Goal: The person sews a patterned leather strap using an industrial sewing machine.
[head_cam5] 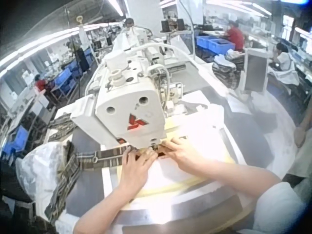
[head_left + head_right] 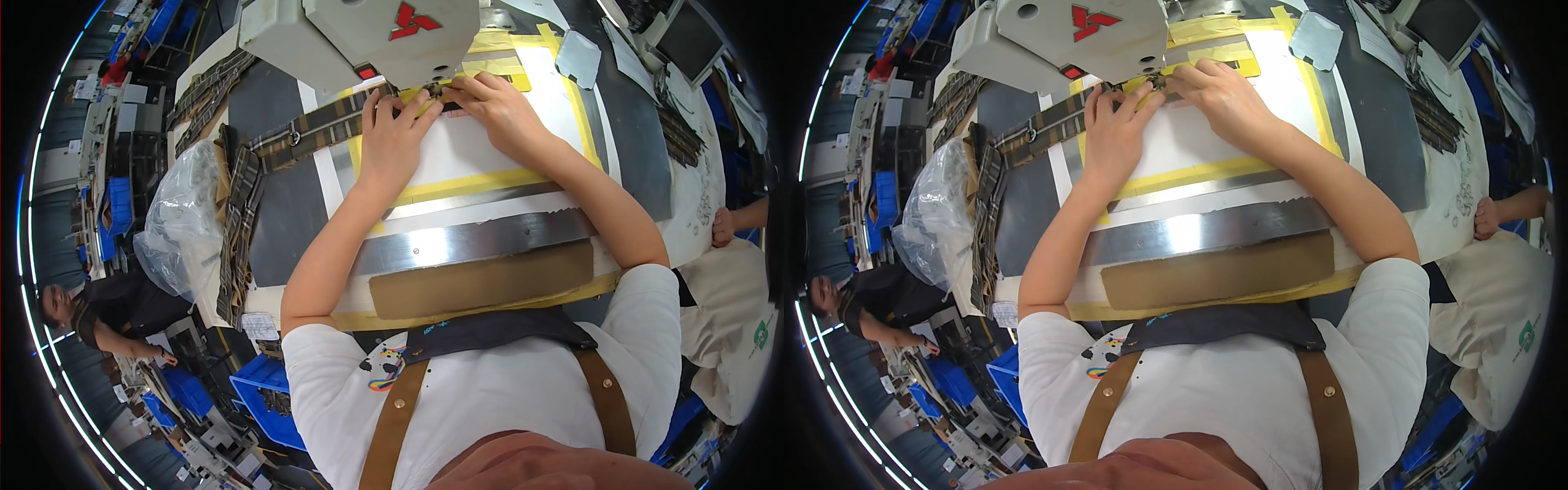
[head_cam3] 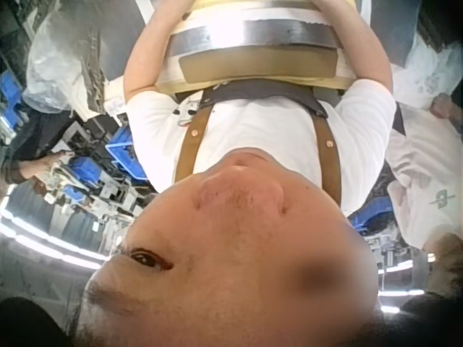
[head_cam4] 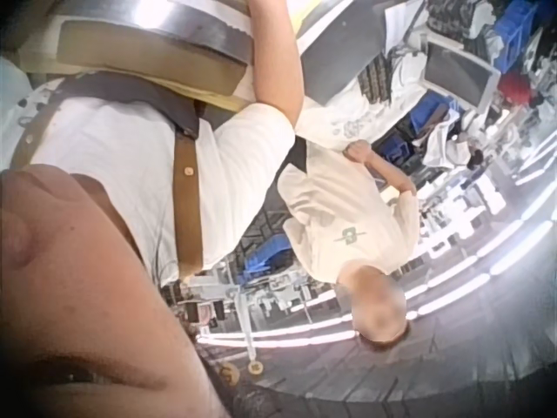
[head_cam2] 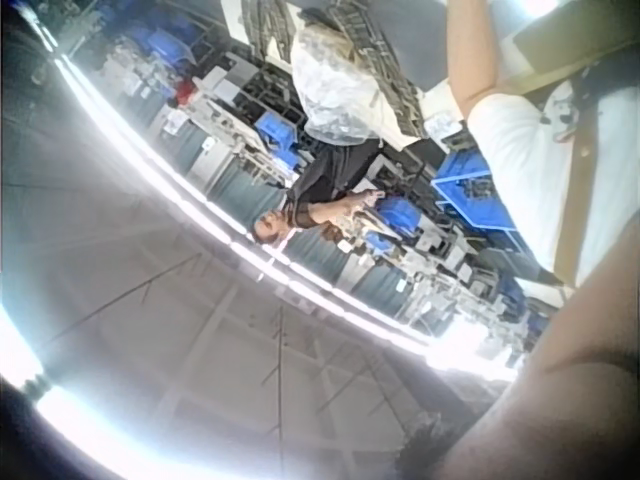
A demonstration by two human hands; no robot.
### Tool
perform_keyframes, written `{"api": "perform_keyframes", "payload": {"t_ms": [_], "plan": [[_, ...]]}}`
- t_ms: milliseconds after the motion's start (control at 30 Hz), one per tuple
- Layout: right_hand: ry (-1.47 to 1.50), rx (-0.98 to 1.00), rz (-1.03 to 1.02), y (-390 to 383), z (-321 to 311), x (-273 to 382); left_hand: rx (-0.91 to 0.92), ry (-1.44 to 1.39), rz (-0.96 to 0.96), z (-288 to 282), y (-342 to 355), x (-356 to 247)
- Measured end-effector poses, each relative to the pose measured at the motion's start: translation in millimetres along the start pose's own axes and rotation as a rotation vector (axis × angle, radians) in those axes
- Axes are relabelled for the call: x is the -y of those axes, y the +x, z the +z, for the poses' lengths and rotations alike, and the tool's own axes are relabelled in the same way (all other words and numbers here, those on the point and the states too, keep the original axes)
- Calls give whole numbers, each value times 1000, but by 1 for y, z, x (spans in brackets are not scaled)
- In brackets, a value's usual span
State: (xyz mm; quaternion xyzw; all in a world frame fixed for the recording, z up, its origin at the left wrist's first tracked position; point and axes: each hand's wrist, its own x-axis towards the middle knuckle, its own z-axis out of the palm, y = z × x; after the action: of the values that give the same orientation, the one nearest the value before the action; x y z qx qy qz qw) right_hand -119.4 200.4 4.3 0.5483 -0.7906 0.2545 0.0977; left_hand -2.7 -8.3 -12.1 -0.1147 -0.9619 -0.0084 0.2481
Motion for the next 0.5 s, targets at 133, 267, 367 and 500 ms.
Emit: {"api": "perform_keyframes", "payload": {"t_ms": [133, 267, 367, 500], "plan": [[36, -3, 12, -1, -1, 0, -4, -1, -2, 0, -1, 0], [23, -96, -31, -2, 3, -2, 7, -1, 3, 0, -2, 0], [29, -3, -2, -2, 1, 0, 1, 26, 20, -3, -2, 1], [22, -32, -6, -4, 4, -4, -4, 75, 37, -4, 1, -3]]}}
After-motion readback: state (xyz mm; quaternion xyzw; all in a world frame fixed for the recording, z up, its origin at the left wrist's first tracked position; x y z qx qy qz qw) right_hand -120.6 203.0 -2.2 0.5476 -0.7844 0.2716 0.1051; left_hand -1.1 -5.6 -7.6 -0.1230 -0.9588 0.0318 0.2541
